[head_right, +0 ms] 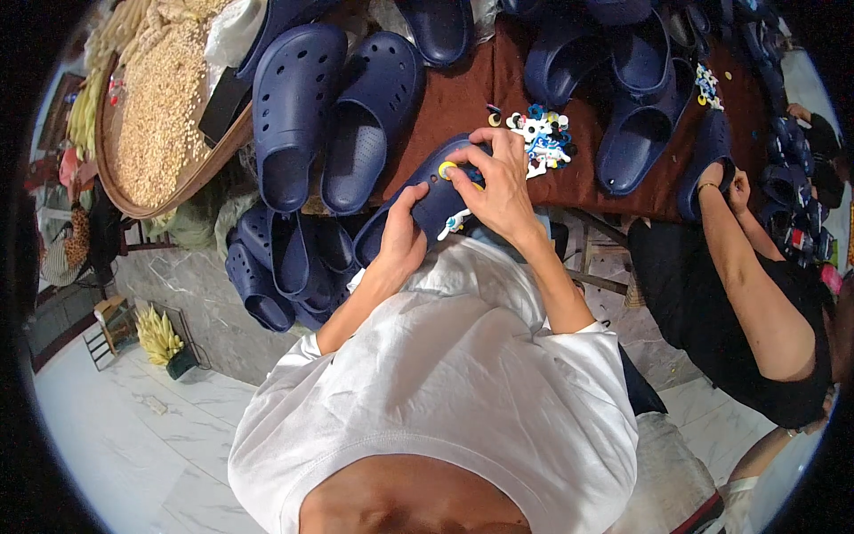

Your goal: Attaching decorative charms to the holes of blue rubber clogs.

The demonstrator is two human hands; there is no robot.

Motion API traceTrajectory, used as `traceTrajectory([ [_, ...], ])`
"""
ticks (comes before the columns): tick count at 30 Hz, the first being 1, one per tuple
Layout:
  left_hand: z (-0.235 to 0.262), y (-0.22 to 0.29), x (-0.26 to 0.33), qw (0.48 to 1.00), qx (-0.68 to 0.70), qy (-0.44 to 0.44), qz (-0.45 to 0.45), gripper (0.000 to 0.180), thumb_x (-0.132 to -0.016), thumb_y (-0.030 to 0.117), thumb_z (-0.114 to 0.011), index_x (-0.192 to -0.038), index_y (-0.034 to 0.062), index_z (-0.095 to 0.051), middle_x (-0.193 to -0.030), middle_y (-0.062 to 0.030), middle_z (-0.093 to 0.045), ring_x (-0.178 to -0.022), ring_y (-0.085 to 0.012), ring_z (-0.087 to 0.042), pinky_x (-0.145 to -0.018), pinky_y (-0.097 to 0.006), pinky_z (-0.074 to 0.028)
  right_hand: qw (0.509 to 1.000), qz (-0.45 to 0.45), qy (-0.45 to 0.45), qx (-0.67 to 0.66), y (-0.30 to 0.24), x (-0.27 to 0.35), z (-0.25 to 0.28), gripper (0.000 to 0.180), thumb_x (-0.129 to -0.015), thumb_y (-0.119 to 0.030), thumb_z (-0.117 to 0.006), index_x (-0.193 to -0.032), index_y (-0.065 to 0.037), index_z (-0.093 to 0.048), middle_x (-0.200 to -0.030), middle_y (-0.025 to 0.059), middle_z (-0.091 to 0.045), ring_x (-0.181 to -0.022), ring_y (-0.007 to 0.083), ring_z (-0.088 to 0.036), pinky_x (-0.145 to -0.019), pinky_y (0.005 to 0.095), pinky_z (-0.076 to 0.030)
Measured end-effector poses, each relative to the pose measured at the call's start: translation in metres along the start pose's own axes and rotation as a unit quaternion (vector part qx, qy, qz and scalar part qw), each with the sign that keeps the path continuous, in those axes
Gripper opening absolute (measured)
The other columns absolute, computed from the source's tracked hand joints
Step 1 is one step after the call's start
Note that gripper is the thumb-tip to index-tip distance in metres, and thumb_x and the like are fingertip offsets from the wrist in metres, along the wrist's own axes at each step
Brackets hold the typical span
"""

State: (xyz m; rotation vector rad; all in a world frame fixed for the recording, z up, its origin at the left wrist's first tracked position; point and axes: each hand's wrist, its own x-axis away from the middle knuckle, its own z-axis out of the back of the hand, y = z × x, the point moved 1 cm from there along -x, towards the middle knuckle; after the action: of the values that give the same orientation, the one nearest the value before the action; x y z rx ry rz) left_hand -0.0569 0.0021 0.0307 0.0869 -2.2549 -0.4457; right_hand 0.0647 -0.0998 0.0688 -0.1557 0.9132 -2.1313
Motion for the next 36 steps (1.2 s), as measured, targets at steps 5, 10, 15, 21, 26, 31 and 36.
traceTrajectory([
  [5, 0.003, -0.001, 0.004, 0.999, -0.044, -0.010, -0.004, 0.029, -0.093, 0.021, -0.056, -0.114, 0.0008, -0.058, -0.104, -0.0091, -0.067, -0.091, -0.0191, -0.067, -0.085, -0.034, -0.054, 0.996, -0.025, -0.036, -0.082, 0.006, 0.004, -0.003, 0.016, -0.083, -0.019, -0.071, -0.097, -0.013, -0.072, -0.119, 0.0135, -0.050, -0.116, 0.0311, -0.044, -0.101, 0.0425, -0.034],
  [10, -0.009, 0.005, 0.013, 0.995, -0.093, -0.021, -0.024, 0.024, -0.087, 0.008, -0.063, -0.110, 0.0035, -0.061, -0.099, -0.0057, -0.066, -0.090, -0.0156, -0.066, -0.076, -0.029, -0.054, 0.988, -0.043, -0.061, -0.134, 0.017, 0.007, -0.009, 0.015, -0.084, -0.021, -0.070, -0.097, -0.013, -0.072, -0.123, 0.0129, -0.050, -0.120, 0.0311, -0.042, -0.103, 0.0426, -0.033],
  [15, -0.004, 0.009, 0.009, 0.994, -0.108, -0.020, -0.010, 0.024, -0.085, 0.004, -0.063, -0.109, 0.0019, -0.061, -0.099, -0.0073, -0.067, -0.086, -0.0165, -0.067, -0.072, -0.030, -0.055, 0.989, -0.040, -0.061, -0.128, 0.018, 0.005, -0.005, 0.018, -0.083, -0.025, -0.072, -0.095, -0.012, -0.071, -0.123, 0.0127, -0.050, -0.121, 0.0315, -0.043, -0.103, 0.0428, -0.033],
  [21, -0.006, 0.015, 0.007, 0.995, -0.096, -0.005, 0.019, 0.025, -0.085, 0.004, -0.064, -0.109, -0.0001, -0.061, -0.100, -0.0100, -0.067, -0.086, -0.0182, -0.068, -0.073, -0.030, -0.057, 0.990, 0.031, -0.107, -0.081, 0.021, -0.007, 0.002, 0.022, -0.079, -0.023, -0.075, -0.094, -0.007, -0.069, -0.121, 0.0106, -0.054, -0.119, 0.0283, -0.047, -0.103, 0.0390, -0.035],
  [26, -0.001, 0.013, 0.004, 0.995, -0.095, -0.014, 0.012, 0.026, -0.086, 0.004, -0.063, -0.111, -0.0008, -0.060, -0.100, -0.0105, -0.067, -0.087, -0.0185, -0.069, -0.074, -0.031, -0.057, 0.993, 0.027, -0.053, -0.099, 0.023, -0.007, -0.014, 0.022, -0.078, -0.022, -0.076, -0.090, -0.006, -0.068, -0.114, 0.0094, -0.057, -0.112, 0.0273, -0.051, -0.098, 0.0385, -0.037],
  [31, -0.001, 0.011, 0.004, 0.996, -0.083, -0.025, -0.002, 0.029, -0.086, 0.006, -0.067, -0.113, -0.0025, -0.058, -0.105, -0.0126, -0.066, -0.092, -0.0220, -0.068, -0.078, -0.035, -0.058, 0.993, 0.035, -0.063, -0.093, 0.021, -0.005, -0.013, 0.023, -0.077, -0.022, -0.077, -0.092, -0.006, -0.068, -0.114, 0.0091, -0.057, -0.110, 0.0262, -0.051, -0.098, 0.0383, -0.037],
  [36, -0.004, 0.013, 0.007, 0.996, -0.088, -0.024, 0.013, 0.028, -0.087, 0.002, -0.061, -0.115, -0.0013, -0.057, -0.106, -0.0109, -0.065, -0.094, -0.0187, -0.067, -0.081, -0.030, -0.056, 0.992, 0.039, -0.061, -0.102, 0.026, -0.007, -0.015, 0.025, -0.076, -0.022, -0.078, -0.093, -0.007, -0.069, -0.113, 0.0090, -0.057, -0.110, 0.0256, -0.051, -0.099, 0.0383, -0.036],
])
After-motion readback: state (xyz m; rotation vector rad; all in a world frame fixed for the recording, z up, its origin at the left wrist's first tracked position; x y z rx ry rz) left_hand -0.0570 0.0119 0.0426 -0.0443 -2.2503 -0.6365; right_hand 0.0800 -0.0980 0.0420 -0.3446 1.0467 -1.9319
